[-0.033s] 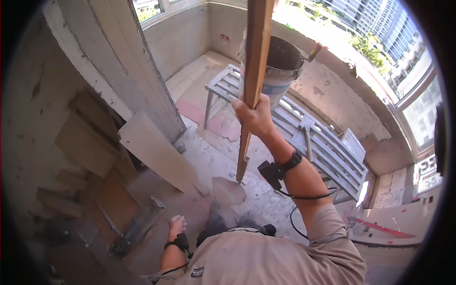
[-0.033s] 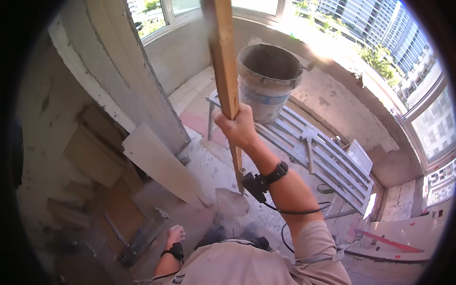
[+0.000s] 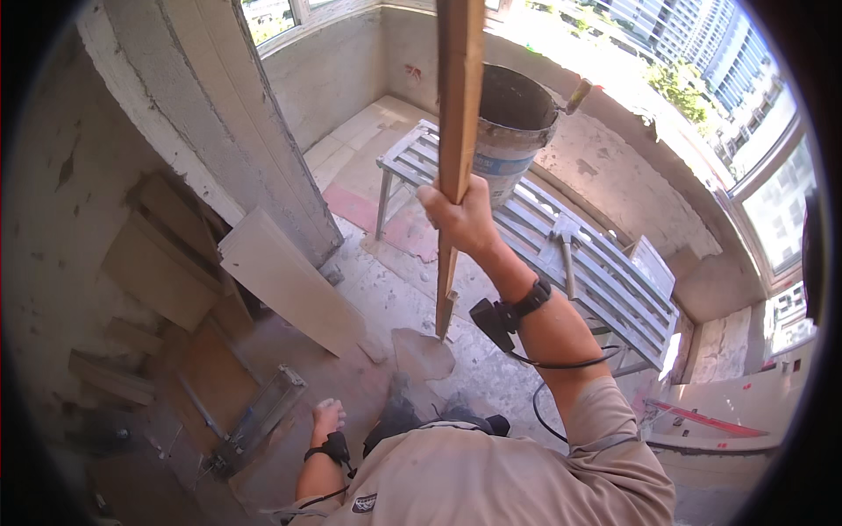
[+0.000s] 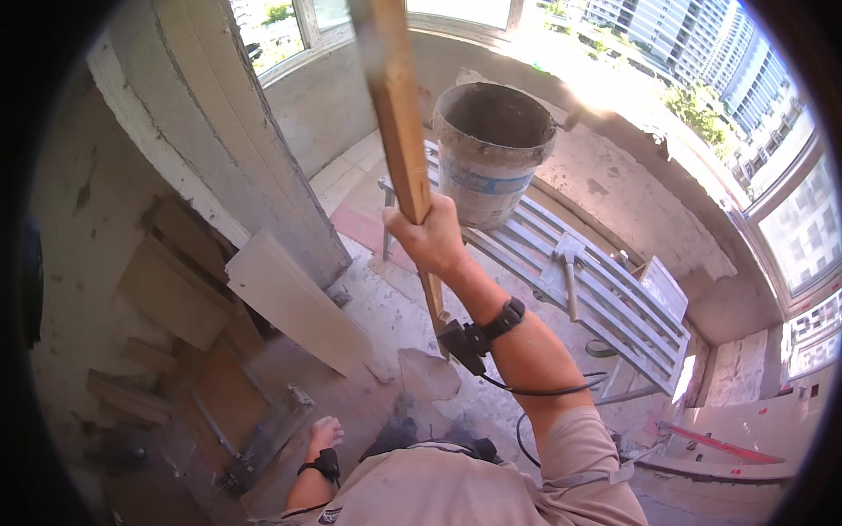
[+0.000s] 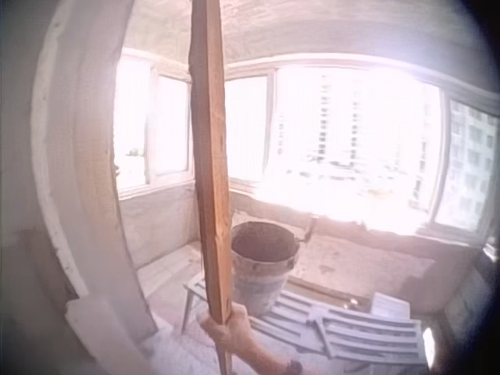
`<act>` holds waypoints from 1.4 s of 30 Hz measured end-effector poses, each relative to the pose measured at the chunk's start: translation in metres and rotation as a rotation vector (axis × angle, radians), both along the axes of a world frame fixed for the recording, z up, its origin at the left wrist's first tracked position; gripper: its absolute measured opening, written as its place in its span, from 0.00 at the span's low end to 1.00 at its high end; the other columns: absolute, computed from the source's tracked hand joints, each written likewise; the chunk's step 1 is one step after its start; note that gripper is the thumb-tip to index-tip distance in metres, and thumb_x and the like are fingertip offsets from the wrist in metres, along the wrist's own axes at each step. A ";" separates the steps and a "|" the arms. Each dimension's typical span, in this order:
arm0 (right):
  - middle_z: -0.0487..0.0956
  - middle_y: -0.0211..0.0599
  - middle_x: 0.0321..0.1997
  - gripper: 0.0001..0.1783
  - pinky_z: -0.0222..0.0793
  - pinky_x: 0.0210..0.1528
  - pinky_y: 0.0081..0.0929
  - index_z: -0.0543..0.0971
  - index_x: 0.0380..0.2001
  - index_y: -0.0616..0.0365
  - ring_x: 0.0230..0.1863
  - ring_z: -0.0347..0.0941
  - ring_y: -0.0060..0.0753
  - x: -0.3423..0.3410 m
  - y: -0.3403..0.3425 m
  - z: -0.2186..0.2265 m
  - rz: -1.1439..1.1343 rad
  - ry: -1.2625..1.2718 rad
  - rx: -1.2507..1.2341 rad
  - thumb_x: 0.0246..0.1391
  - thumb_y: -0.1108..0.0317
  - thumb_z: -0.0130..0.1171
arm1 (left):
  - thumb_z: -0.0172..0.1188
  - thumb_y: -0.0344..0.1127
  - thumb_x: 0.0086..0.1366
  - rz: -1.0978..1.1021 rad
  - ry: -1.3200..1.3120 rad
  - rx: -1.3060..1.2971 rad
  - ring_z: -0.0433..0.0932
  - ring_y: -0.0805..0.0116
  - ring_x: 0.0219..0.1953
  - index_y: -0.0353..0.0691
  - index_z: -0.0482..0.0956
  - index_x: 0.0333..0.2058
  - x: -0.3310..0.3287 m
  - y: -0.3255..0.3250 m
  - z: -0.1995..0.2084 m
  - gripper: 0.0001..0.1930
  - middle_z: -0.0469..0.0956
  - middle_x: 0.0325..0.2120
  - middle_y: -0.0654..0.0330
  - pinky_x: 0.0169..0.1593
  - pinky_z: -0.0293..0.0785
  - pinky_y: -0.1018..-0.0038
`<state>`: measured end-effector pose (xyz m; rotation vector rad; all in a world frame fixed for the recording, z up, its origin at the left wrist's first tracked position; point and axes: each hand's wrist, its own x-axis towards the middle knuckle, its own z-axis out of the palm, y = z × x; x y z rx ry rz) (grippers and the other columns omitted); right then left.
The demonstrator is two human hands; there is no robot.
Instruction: Checking wall alignment using a wooden board and hammer, then scraping debris from the floor with a shovel.
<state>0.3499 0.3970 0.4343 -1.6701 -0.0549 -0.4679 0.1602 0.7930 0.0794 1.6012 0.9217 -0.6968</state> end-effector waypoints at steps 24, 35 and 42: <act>0.69 0.26 0.18 0.13 0.64 0.26 0.25 0.71 0.20 0.62 0.24 0.64 0.17 0.014 0.011 0.014 0.036 0.037 -0.026 0.49 0.66 0.62 | 0.59 0.37 0.62 0.002 0.065 0.043 0.79 0.65 0.35 0.33 0.66 0.60 -0.022 0.001 -0.008 0.29 0.78 0.39 0.57 0.32 0.74 0.69; 0.68 0.27 0.17 0.12 0.64 0.25 0.25 0.70 0.20 0.64 0.23 0.63 0.17 0.026 -0.031 0.015 -0.045 -0.018 -0.053 0.48 0.67 0.60 | 0.60 0.36 0.63 -0.008 -0.063 -0.062 0.76 0.70 0.29 0.36 0.70 0.55 0.029 -0.045 -0.005 0.23 0.78 0.33 0.60 0.27 0.70 0.75; 0.64 0.30 0.14 0.13 0.63 0.21 0.29 0.71 0.19 0.63 0.20 0.62 0.17 0.035 -0.031 -0.012 -0.088 -0.090 -0.164 0.46 0.66 0.60 | 0.56 0.36 0.61 -0.218 -0.359 0.038 0.72 0.71 0.19 0.45 0.75 0.21 -0.014 0.009 -0.095 0.10 0.69 0.16 0.66 0.21 0.66 0.71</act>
